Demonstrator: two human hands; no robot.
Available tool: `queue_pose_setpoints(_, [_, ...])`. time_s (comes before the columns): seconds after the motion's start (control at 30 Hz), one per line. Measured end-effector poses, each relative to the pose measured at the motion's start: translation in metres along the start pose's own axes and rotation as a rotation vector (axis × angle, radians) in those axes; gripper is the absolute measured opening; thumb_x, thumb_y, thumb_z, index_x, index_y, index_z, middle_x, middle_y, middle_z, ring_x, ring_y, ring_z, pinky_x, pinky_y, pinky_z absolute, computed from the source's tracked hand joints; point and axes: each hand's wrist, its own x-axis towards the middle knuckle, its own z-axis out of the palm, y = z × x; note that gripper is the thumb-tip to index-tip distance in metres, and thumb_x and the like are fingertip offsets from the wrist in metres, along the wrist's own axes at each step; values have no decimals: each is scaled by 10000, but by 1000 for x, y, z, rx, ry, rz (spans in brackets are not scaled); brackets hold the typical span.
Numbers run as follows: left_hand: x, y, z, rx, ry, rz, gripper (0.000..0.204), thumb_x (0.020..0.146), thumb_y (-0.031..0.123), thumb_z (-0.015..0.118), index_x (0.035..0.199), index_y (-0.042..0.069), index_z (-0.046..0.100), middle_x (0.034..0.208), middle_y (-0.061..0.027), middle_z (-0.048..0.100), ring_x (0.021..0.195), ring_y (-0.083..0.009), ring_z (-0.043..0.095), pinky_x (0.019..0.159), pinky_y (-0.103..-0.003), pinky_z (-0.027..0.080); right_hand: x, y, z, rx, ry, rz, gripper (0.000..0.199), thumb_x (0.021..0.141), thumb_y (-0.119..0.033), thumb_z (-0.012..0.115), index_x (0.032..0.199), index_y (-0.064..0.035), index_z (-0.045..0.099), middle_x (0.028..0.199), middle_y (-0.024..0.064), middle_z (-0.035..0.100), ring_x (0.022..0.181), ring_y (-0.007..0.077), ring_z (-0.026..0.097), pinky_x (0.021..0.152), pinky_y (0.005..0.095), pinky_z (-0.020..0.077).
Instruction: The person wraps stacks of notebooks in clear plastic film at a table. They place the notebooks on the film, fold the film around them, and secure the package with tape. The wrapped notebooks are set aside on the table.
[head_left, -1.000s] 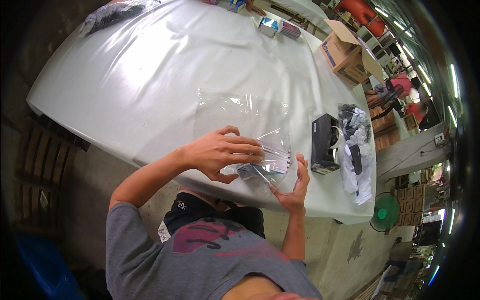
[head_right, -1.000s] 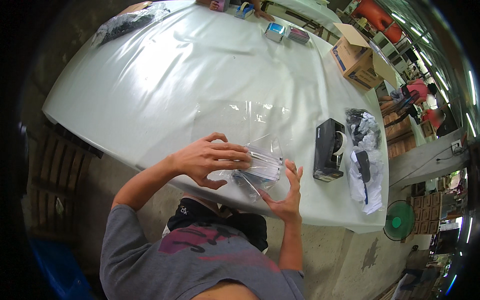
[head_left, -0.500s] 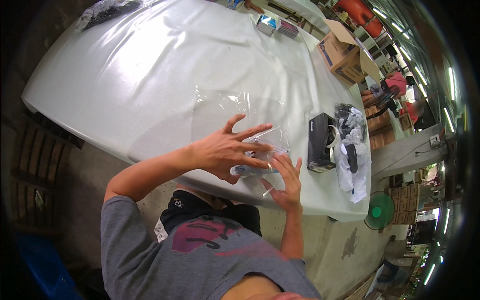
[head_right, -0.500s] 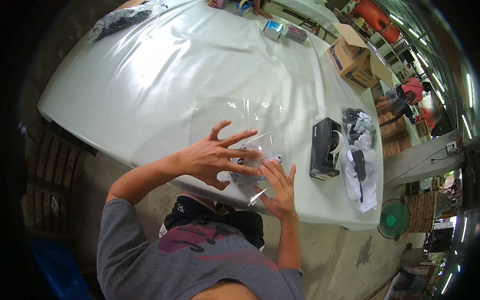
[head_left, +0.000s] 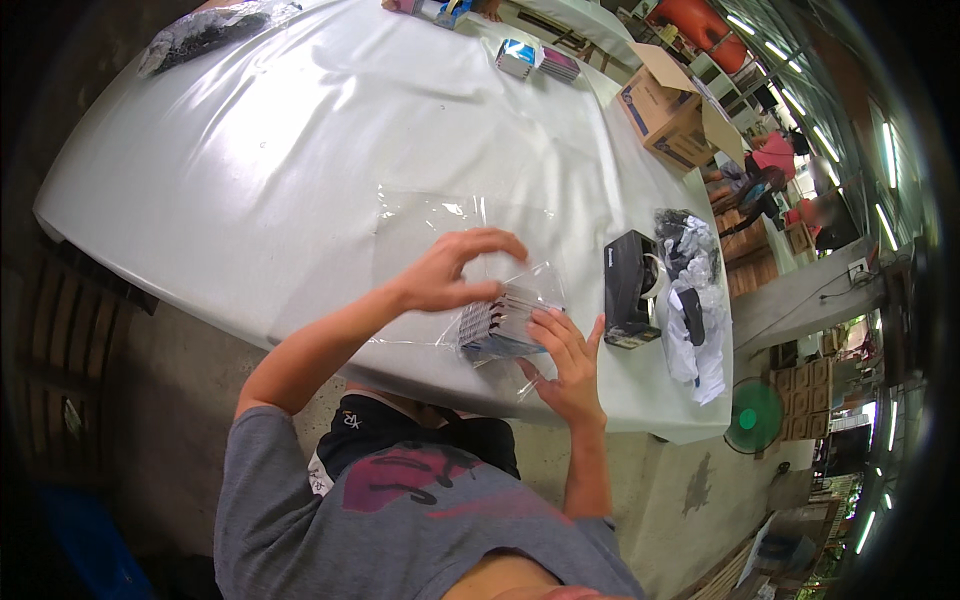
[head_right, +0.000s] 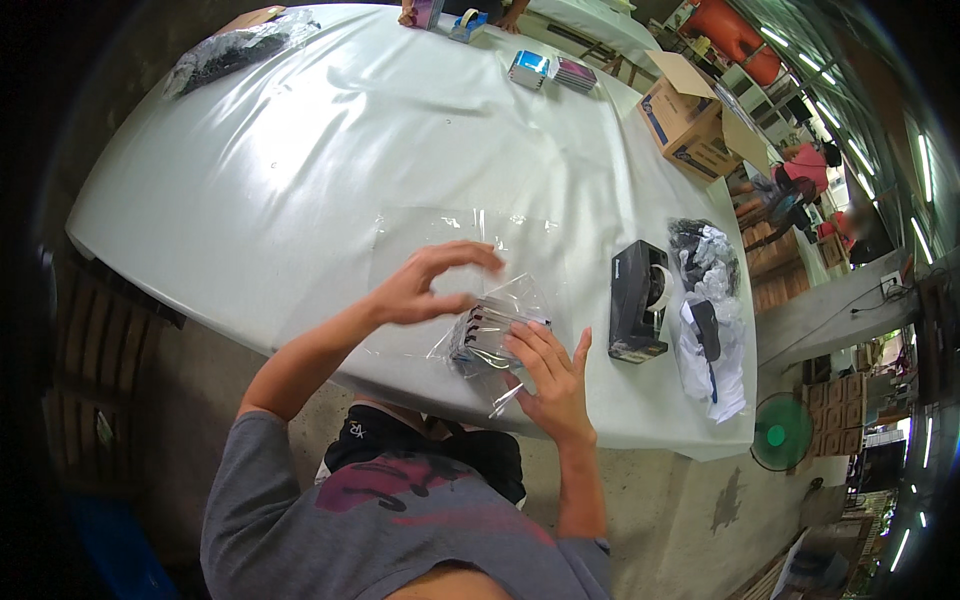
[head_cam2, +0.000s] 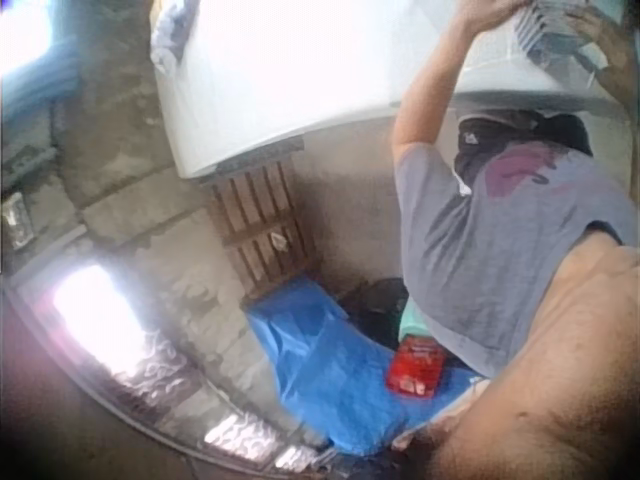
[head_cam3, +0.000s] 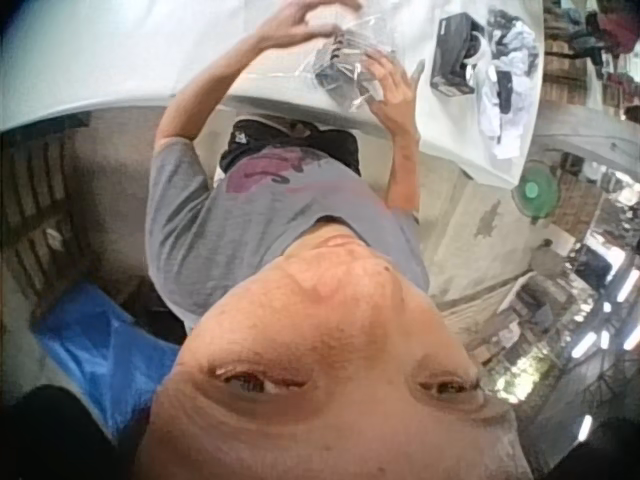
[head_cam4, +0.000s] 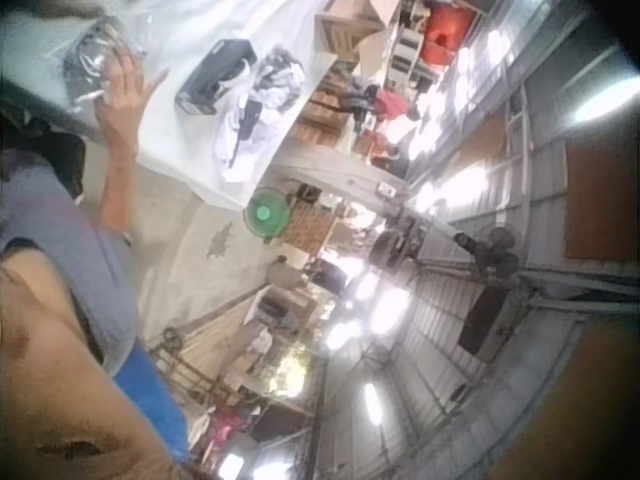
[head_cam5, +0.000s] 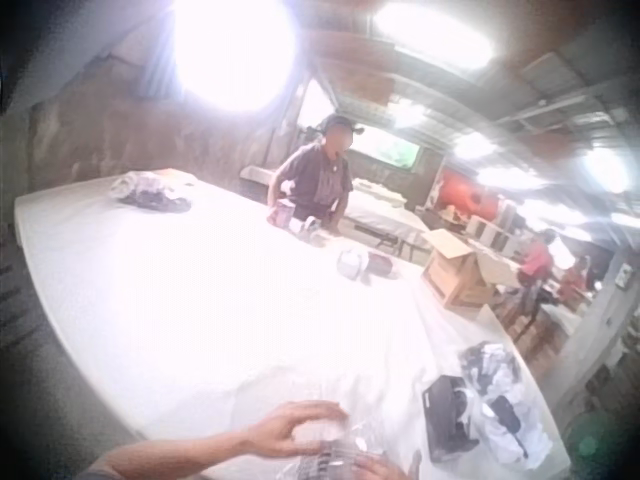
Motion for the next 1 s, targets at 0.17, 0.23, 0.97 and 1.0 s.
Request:
queue_pose_setpoints(0.17, [35,-20,16,-409,-298,-396,431,763,96,590,1191,45,598,980,-122,665,931,-199,620,857,-323,476,-1,-1,-1,-39,-12,4,561,696,-123,744,1213,-171,533,1260,-28,549,1224,161,473,1108,581,40])
queue_pose_setpoints(0.23, [50,-20,19,-375,-337,-344,367,771,59,569,1131,36,637,885,-109,676,851,-165,630,818,-299,497,-4,-2,-1,-26,-16,15,559,697,-123,740,1213,-171,533,1260,-28,548,1228,162,470,1106,586,31])
queue_pose_setpoints(0.97, [-17,23,21,637,-346,205,631,777,633,552,1248,214,574,1357,8,498,1389,-346,206,1055,-553,-7,-10,3,2,71,-55,37,634,661,-150,776,1222,-158,480,1313,10,495,1309,186,386,1084,623,-5])
queue_pose_setpoints(1.0, [-17,24,21,653,-353,191,657,765,650,549,1256,215,566,1365,7,488,1395,-353,173,1056,-558,-35,-11,3,2,150,-45,42,661,655,-154,783,1234,-160,464,1320,15,490,1318,193,371,1088,616,-6])
